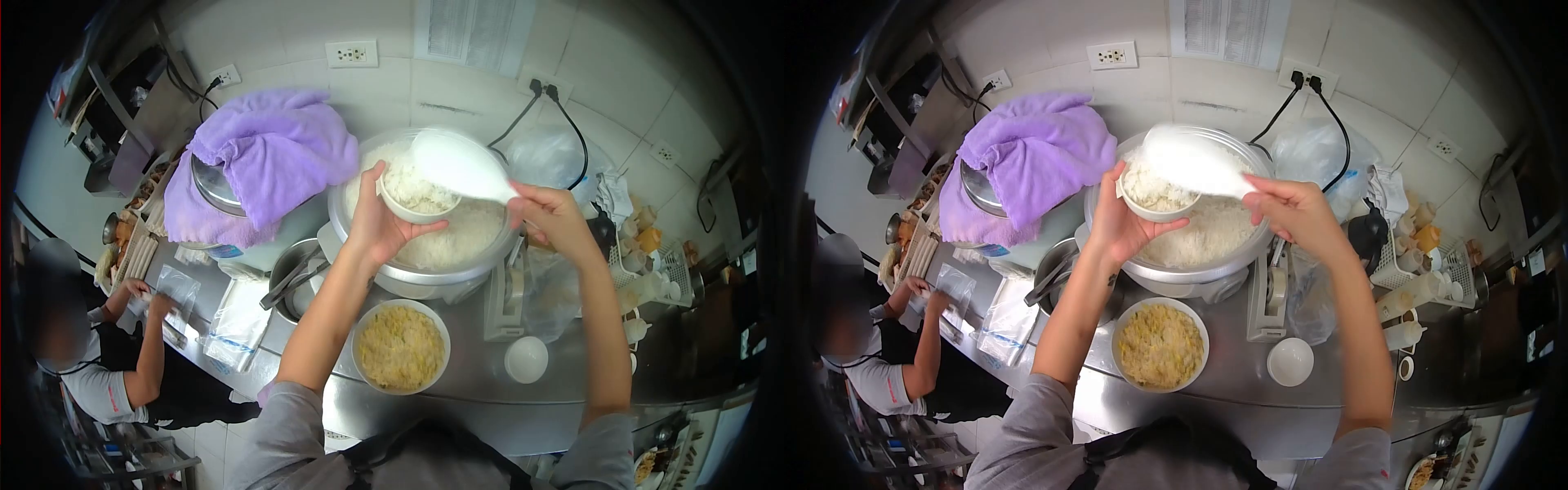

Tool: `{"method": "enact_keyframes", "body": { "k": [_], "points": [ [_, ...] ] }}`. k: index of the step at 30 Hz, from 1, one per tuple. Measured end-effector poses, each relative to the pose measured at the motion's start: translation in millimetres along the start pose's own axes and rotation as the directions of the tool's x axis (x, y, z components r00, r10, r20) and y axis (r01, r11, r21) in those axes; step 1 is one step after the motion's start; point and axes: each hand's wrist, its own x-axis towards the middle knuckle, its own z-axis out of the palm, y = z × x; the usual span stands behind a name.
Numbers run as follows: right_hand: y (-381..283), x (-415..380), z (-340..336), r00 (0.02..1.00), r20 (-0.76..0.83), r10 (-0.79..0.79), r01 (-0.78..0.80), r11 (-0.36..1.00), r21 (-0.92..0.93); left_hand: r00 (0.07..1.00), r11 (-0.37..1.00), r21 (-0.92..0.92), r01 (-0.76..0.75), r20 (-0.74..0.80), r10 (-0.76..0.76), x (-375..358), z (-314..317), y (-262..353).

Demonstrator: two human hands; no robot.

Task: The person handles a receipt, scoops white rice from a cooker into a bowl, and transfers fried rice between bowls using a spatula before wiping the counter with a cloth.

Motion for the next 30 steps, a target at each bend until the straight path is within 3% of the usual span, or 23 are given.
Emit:
{"method": "enact_keyframes", "body": {
  "k": [2,4,6,8,11,13,15,17,20,23,27,30],
  "points": [
    [7.8,-1.1,4.6,0.986,-0.163,-0.02,0.035,0.995,0.093,1.0,1.0,-0.01,-0.018,0.014,0.018,-3.1,1.4,0.3],
    [24.0,1.1,12.5,0.95,-0.111,-0.292,0.255,0.93,-0.264,1.0,1.0,0.01,-0.014,0.016,0.014,-7.3,5.4,-0.3],
    [25.2,-8.0,14.5,0.923,-0.014,-0.384,0.335,0.822,-0.46,0.999,0.999,0.031,-0.025,0.02,0.025,-10.2,9.2,-2.7],
    [10.7,-23.5,15.4,0.943,0.072,-0.324,0.312,0.792,-0.525,0.998,0.998,0.04,-0.057,0.038,0.055,-13.5,11.2,-5.6],
    [35.7,-43.6,27.4,0.911,-0.097,-0.401,0.378,0.906,-0.192,0.987,0.988,0.025,-0.152,0.045,0.151,-22.3,10.9,-16.7],
    [46.7,-73.7,46.4,0.965,-0.259,-0.027,0.093,0.965,0.246,0.969,0.969,-0.01,-0.246,0.0,0.246,-30.5,18.6,-32.4],
    [48.1,-99.8,72.7,0.944,-0.323,0.067,0.04,0.949,0.312,0.907,0.911,0.038,-0.41,-0.094,0.412,-38.8,30.3,-55.9],
    [43.6,-121.2,97.3,0.919,-0.371,-0.135,0.148,0.989,0.007,0.851,0.861,0.082,-0.502,-0.13,0.509,-53.0,41.8,-77.2],
    [29.7,-150.3,107.2,0.875,-0.353,-0.332,0.201,0.912,-0.358,0.81,0.819,0.127,-0.559,-0.126,0.572,-73.8,62.4,-106.8],
    [29.5,-174.0,90.7,0.883,-0.335,-0.328,0.206,0.913,-0.351,0.825,0.835,0.2,-0.513,-0.155,0.544,-90.9,78.8,-127.6],
    [2.9,-221.9,49.7,0.883,-0.387,-0.266,0.151,0.941,-0.303,0.895,0.907,0.041,-0.419,-0.151,0.421,-107.6,95.5,-151.2],
    [6.2,-252.3,25.7,0.921,-0.282,-0.268,0.13,0.895,-0.427,0.933,0.942,0.03,-0.334,-0.13,0.335,-115.8,105.2,-173.9]
  ]
}}
